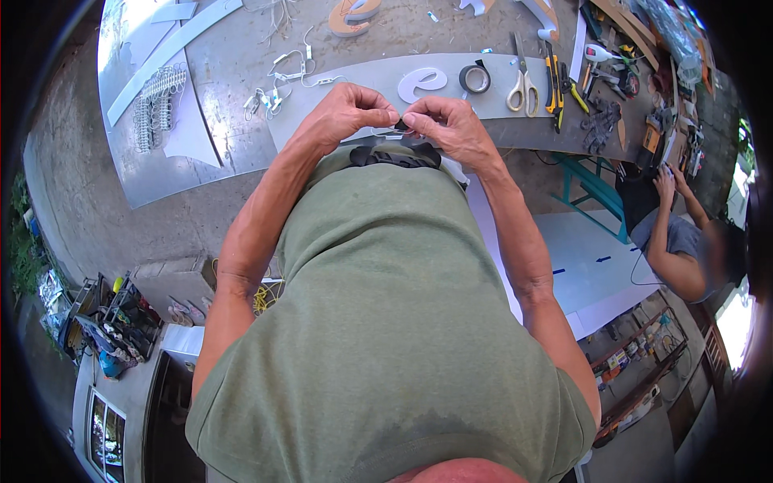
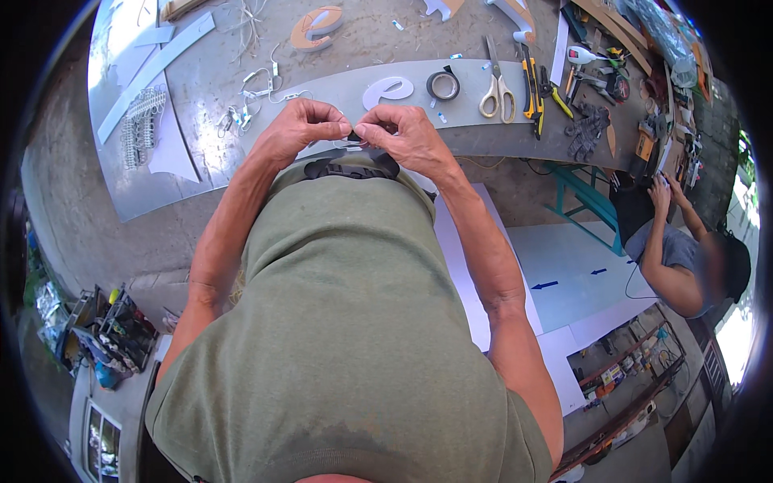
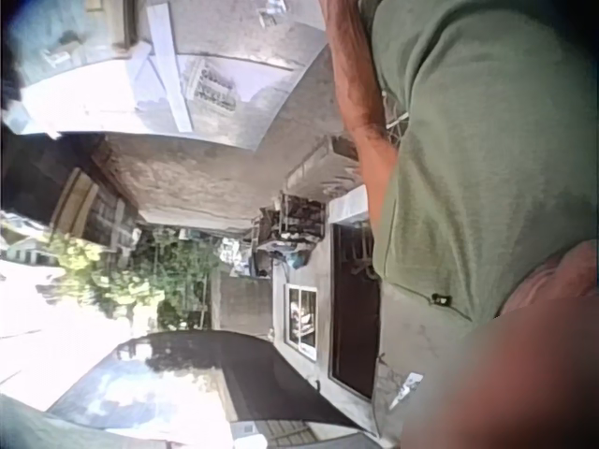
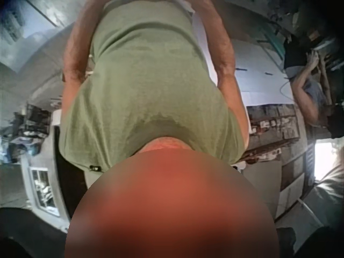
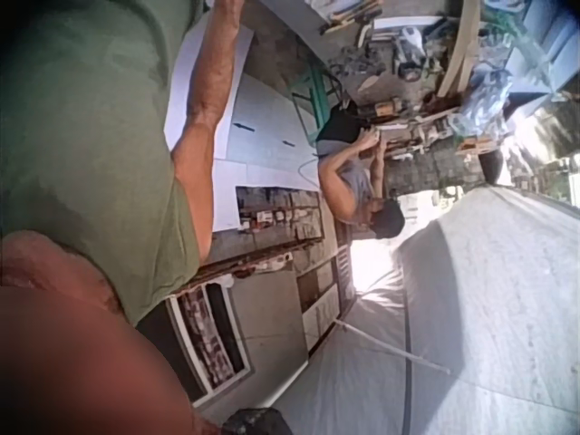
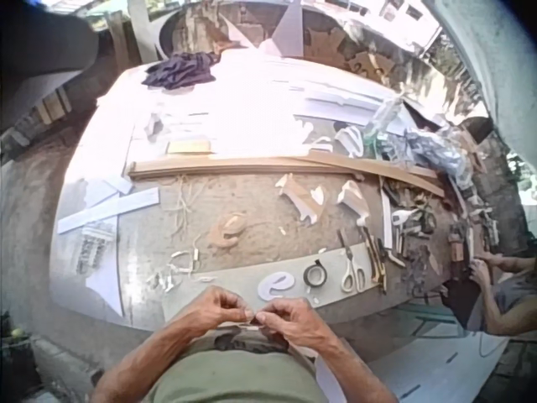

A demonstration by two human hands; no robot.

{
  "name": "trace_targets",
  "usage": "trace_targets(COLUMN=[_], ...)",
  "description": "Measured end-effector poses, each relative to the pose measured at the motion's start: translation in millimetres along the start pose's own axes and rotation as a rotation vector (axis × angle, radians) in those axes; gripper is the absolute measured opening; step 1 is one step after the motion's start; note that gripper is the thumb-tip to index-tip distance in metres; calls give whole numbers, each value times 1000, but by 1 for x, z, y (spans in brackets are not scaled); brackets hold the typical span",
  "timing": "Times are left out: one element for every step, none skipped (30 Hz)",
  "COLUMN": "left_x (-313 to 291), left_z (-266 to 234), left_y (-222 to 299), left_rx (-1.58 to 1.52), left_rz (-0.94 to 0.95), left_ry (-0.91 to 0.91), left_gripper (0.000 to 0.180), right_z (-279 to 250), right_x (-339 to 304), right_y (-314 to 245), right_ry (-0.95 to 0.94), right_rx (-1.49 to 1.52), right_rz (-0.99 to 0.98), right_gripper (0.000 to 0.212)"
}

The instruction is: Assembling a sign by applying adhesive and tape to individual foam or vinyl letters.

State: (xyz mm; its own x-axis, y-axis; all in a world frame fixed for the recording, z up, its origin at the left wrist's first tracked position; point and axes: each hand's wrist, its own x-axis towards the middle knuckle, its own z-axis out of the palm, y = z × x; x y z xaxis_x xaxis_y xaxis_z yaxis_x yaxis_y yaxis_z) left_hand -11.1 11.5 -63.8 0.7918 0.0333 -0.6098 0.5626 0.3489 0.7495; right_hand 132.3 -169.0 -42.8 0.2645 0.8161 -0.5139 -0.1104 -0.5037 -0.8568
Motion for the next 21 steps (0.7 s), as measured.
trace_targets(left_x=[0, 1, 1, 0, -1, -2, -3, -3, -3, -2, -1, 0, 0, 0, 0, 1, 3, 4, 4, 3, 3], left_z=[0, -1, -1, -1, -1, 0, 0, 0, 0, -2, -5, -7, -8, -9, -9, -10, -11, -11, -11, -11, -11], left_y=[-2, -5, -7, -6, -5, -4, -4, -4, -5, -7, -11, -12, -13, -14, -15, -16, -19, -20, -19, -16, -15], left_rx=[-1, 0, 1, 0, 3, 5, 4, -11, -26, -27, -88, -148, -149, -159, -168, -168, -204, -240, -240, -260, -280], left_rz=[1, 17, 33, 36, 30, 23, 27, 16, 4, 6, 16, 25, 25, -5, -34, -32, -42, -52, -52, -76, -100], left_ry=[1, -9, -20, -20, -24, -27, -26, -25, -23, -21, -36, -52, -49, -43, -37, -35, -54, -74, -76, -86, -95], left_gripper=[19, 19, 20, 20, 20, 21, 21, 20, 20, 20, 20, 19, 19, 18, 16, 16, 16, 15, 15, 14, 13], right_z=[1, 2, 3, 4, 5, 7, 9, 11, 12, 10, 7, 5, 6, 6, 7, 6, 5, 4, 4, 5, 6], right_x=[0, 0, 0, -1, -2, -3, -3, -4, -4, -4, -5, -6, -6, -7, -7, -7, -7, -7, -7, -7, -8], right_y=[1, 3, 5, 6, 7, 7, 7, 7, 7, 6, 5, 4, 1, -3, -5, -5, -5, -6, -6, -6, -7], right_ry=[-1, -6, -12, -11, -6, 0, -1, 25, 51, 49, 12, -25, -28, -13, 1, -1, -45, -89, -88, -68, -47], right_rx=[-1, 40, 80, 77, 109, 141, 138, 144, 151, 148, 181, 213, 212, 217, 221, 219, 146, 72, 72, 4, -65], right_rz=[0, 8, 17, 16, 32, 47, 45, 35, 24, 23, 46, 68, 68, 5, -58, -59, -78, -97, -96, -136, -175], right_gripper=[26, 24, 23, 23, 22, 21, 21, 21, 21, 21, 21, 21, 21, 19, 18, 18, 18, 19, 19, 20, 22])
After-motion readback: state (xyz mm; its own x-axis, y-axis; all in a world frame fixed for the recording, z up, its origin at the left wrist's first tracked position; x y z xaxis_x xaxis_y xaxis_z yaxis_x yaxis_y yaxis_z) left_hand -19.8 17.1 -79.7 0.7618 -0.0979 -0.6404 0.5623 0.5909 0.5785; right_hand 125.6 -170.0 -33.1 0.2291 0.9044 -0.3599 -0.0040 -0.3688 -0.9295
